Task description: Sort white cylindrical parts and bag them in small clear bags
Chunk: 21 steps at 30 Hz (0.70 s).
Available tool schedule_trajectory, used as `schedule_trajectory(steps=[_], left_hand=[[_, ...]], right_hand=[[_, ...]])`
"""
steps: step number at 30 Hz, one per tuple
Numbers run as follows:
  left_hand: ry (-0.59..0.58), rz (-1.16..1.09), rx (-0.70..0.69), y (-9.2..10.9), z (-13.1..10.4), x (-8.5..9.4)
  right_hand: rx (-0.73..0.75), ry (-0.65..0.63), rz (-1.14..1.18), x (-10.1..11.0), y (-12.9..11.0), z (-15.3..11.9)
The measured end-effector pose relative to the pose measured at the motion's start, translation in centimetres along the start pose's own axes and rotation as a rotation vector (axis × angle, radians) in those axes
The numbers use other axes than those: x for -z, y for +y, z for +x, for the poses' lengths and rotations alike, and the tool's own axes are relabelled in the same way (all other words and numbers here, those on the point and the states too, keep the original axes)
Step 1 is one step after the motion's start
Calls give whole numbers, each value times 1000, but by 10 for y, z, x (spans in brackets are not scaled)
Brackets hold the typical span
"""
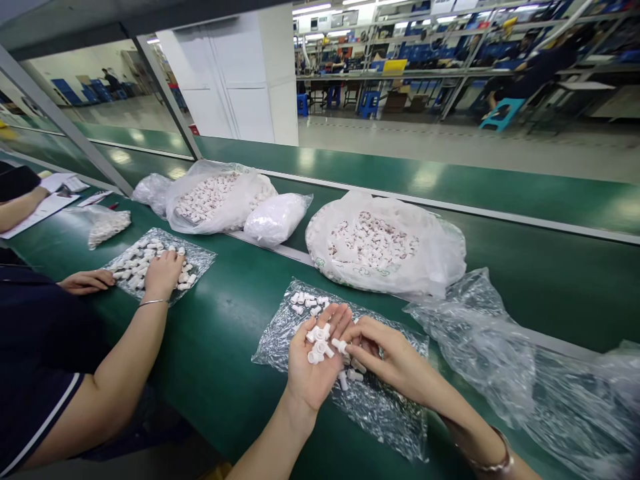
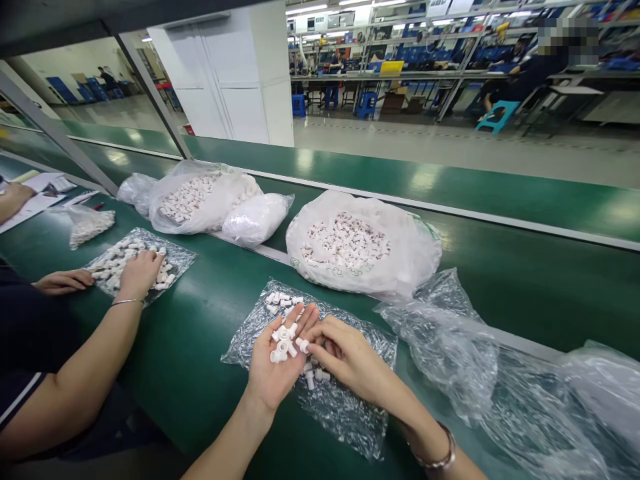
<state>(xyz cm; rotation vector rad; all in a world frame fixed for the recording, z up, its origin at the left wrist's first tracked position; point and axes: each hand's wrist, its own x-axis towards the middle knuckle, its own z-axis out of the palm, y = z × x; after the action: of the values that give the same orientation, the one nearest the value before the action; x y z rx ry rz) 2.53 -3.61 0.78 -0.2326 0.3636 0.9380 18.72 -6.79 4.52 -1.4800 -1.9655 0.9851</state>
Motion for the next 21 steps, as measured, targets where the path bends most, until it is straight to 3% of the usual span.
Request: schedule_trajectory(steps=[3,7,11,17,21], left_hand=[[-8,-54,-63,7,0,-2],[-7,-84,-92,11,0,-4],[9,-35,-63,4,1,-2],[4,94,-7,-9,4,9],[-4,50,-3,-7,5,9]], right_hand=[[-44,-57,60,12,3,1],[-70,-47,-59,14,11,1],[-43,63,-171,1,8,-2],[55,78,-243,-27,1,-3],[12,64,-221,-22,-3,-2]])
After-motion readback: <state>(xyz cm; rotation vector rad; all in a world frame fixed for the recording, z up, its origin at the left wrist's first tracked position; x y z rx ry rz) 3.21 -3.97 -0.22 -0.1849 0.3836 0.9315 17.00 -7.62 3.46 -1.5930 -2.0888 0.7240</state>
